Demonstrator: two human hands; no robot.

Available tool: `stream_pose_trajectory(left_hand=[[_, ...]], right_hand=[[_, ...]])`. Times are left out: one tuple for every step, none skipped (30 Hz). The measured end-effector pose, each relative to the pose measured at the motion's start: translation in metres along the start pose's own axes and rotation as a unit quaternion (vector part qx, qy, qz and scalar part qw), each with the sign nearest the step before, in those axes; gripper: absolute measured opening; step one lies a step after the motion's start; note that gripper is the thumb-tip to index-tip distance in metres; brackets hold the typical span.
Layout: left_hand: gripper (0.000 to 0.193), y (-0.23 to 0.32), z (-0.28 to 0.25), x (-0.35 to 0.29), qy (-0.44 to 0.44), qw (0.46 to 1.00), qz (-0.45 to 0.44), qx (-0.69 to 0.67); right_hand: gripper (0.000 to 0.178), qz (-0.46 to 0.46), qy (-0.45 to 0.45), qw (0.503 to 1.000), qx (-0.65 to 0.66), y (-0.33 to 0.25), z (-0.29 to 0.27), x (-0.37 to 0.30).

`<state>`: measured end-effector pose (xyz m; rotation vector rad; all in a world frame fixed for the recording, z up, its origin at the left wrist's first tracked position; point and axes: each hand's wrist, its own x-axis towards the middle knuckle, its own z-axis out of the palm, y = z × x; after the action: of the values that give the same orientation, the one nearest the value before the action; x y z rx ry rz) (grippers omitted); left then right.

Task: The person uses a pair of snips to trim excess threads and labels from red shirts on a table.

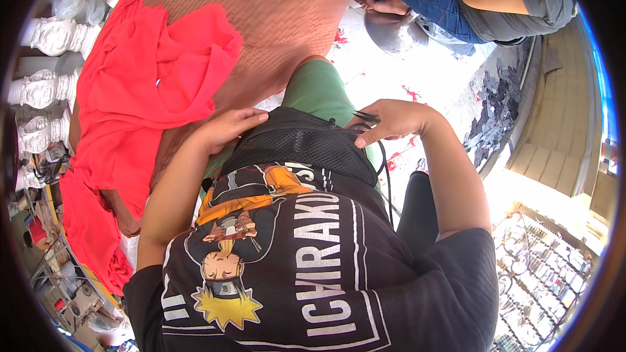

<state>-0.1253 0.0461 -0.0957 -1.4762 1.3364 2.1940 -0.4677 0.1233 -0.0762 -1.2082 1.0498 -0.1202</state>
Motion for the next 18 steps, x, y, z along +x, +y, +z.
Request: stream_pose_trajectory(left_hand=[[0.054, 0.000, -0.001, -0.002, 0.004, 1.000, -0.009, -0.001], [0.054, -0.001, -0.002, -0.001, 0.000, 1.000, -0.006, -0.002], [0.053, -0.004, -0.004, 0.000, -0.002, 1.000, -0.004, -0.004], [0.053, -0.006, -0.005, 0.000, -0.004, 1.000, -0.002, -0.007], [0.053, -0.006, -0.006, 0.000, 0.000, 1.000, -0.012, -0.005], [0.053, -0.004, -0.007, -0.001, 0.004, 1.000, -0.022, -0.003], [0.053, -0.003, -0.007, -0.002, 0.007, 0.999, -0.033, -0.002], [0.053, -0.004, -0.008, -0.003, 0.006, 1.000, -0.026, -0.008], [0.053, -0.005, -0.008, -0.003, 0.005, 1.000, -0.020, -0.013], [0.053, -0.007, -0.008, -0.002, 0.003, 1.000, -0.013, -0.019], [0.053, -0.009, -0.008, -0.002, 0.000, 1.000, -0.011, -0.023], [0.053, -0.010, -0.008, -0.002, -0.003, 1.000, -0.009, -0.027], [0.053, -0.010, -0.008, -0.002, -0.006, 0.999, -0.007, -0.031], [0.054, -0.010, -0.006, -0.004, 0.007, 1.000, 0.006, -0.017], [0.056, -0.005, -0.003, -0.010, 0.022, 1.000, 0.020, -0.002], [0.057, -0.001, 0.000, -0.013, 0.036, 0.999, 0.033, 0.013], [0.058, -0.001, 0.001, -0.009, 0.041, 0.996, 0.069, 0.029], [0.060, -0.003, 0.002, -0.005, 0.047, 0.993, 0.104, 0.043]], right_hand=[[0.054, 0.034, 0.003, 0.999, 0.001, -0.003, 0.000, -0.001], [0.054, 0.067, 0.006, 0.998, 0.001, -0.007, -0.001, -0.002], [0.053, 0.100, 0.007, 0.995, 0.001, -0.012, 0.000, -0.002], [0.053, 0.091, 0.010, 0.996, -0.008, -0.011, 0.001, -0.001], [0.053, 0.083, 0.013, 0.996, -0.017, -0.010, 0.002, 0.000], [0.054, 0.076, 0.016, 0.997, -0.026, -0.009, 0.004, 0.001], [0.054, 0.071, 0.011, 0.997, -0.029, -0.009, 0.003, 0.001], [0.054, 0.066, 0.005, 0.997, -0.032, -0.007, 0.002, 0.001], [0.055, 0.062, 0.000, 0.997, -0.036, -0.006, 0.001, 0.000], [0.055, 0.068, -0.001, 0.997, -0.034, -0.006, 0.001, -0.001], [0.056, 0.073, -0.003, 0.997, -0.033, -0.005, 0.001, -0.001], [0.056, 0.079, -0.004, 0.996, -0.031, -0.008, 0.002, -0.001], [0.056, 0.097, -0.008, 0.994, -0.050, -0.013, 0.001, -0.002], [0.055, 0.115, -0.012, 0.991, -0.069, -0.020, 0.001, -0.003], [0.055, 0.132, -0.015, 0.987, -0.088, -0.026, 0.000, -0.003], [0.055, 0.117, -0.005, 0.989, -0.094, -0.026, -0.001, -0.005], [0.055, 0.102, 0.004, 0.990, -0.099, -0.025, -0.003, -0.007], [0.054, 0.087, 0.012, 0.990, -0.106, -0.026, -0.004, -0.008]])
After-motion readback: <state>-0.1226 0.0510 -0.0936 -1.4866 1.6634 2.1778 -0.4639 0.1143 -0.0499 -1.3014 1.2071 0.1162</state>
